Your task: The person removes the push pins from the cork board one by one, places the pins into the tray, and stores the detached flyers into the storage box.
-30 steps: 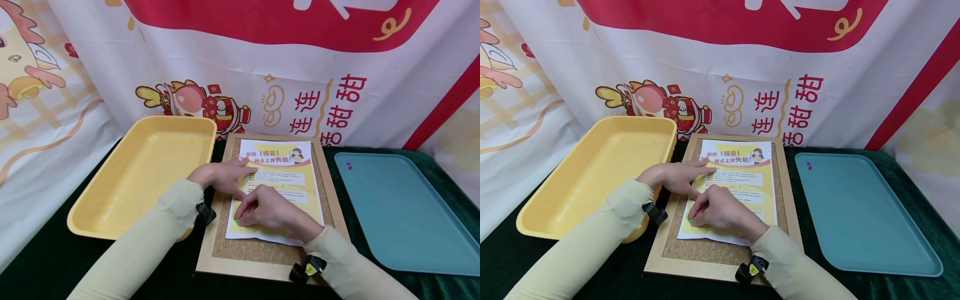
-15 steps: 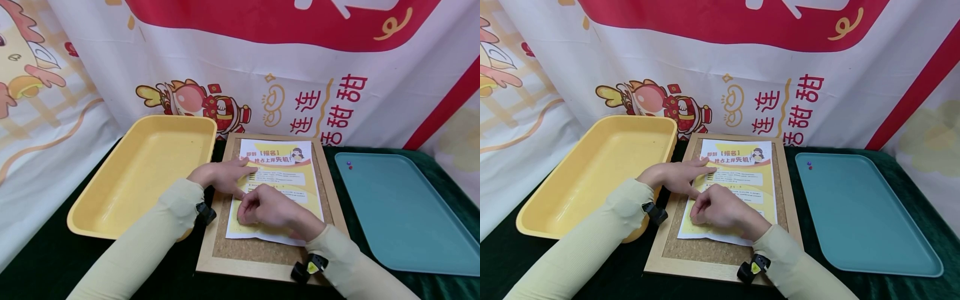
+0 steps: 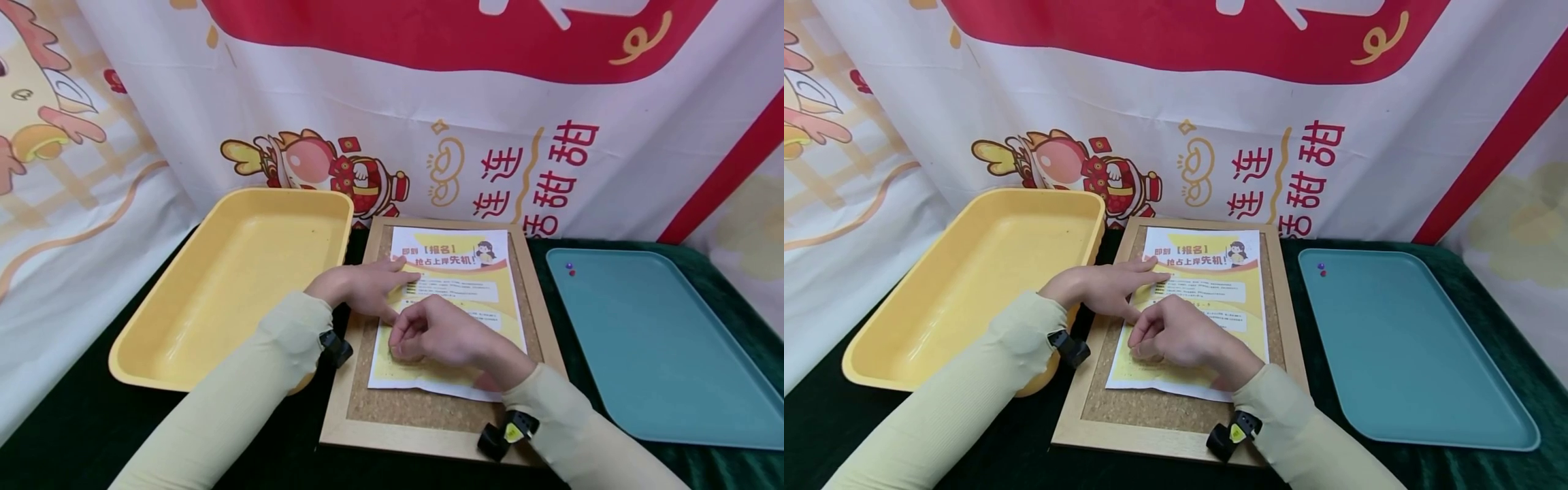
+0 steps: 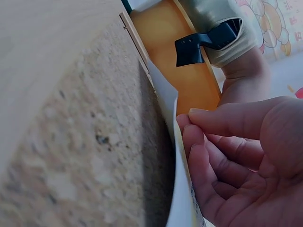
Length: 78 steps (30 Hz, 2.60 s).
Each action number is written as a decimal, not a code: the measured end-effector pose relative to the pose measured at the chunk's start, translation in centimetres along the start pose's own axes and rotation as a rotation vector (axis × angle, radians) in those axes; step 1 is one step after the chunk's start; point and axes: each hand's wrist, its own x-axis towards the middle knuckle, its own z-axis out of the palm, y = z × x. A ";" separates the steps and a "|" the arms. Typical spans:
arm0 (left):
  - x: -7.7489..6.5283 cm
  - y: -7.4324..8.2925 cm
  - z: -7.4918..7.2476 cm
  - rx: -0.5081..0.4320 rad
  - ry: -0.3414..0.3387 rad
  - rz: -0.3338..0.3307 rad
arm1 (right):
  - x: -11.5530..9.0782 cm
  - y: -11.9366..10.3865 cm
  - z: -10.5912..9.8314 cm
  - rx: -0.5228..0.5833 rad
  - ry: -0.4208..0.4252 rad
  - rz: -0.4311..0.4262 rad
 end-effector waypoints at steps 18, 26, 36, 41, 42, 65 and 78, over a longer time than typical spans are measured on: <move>-0.1 0.0 0.0 -0.007 -0.010 -0.007 | -0.7 -0.4 -2.2 -0.031 0.099 0.060; 0.1 -0.1 0.1 -0.012 -0.010 -0.019 | -0.7 0.1 -2.9 -0.007 0.134 0.048; 0.1 -0.1 0.1 -0.022 -0.017 -0.044 | -1.0 0.1 -4.0 -0.045 0.184 0.100; -0.1 0.0 0.0 -0.024 -0.017 -0.044 | -1.1 0.0 -4.4 -0.040 0.225 0.133; -0.1 0.0 0.0 -0.026 -0.017 -0.045 | -1.2 0.0 -4.5 -0.035 0.233 0.138; -0.1 0.1 0.0 -0.041 -0.025 -0.047 | -1.9 0.5 -6.2 0.001 0.247 0.171; 0.0 0.1 0.0 -0.037 -0.021 -0.044 | -2.0 0.9 -6.8 0.021 0.261 0.164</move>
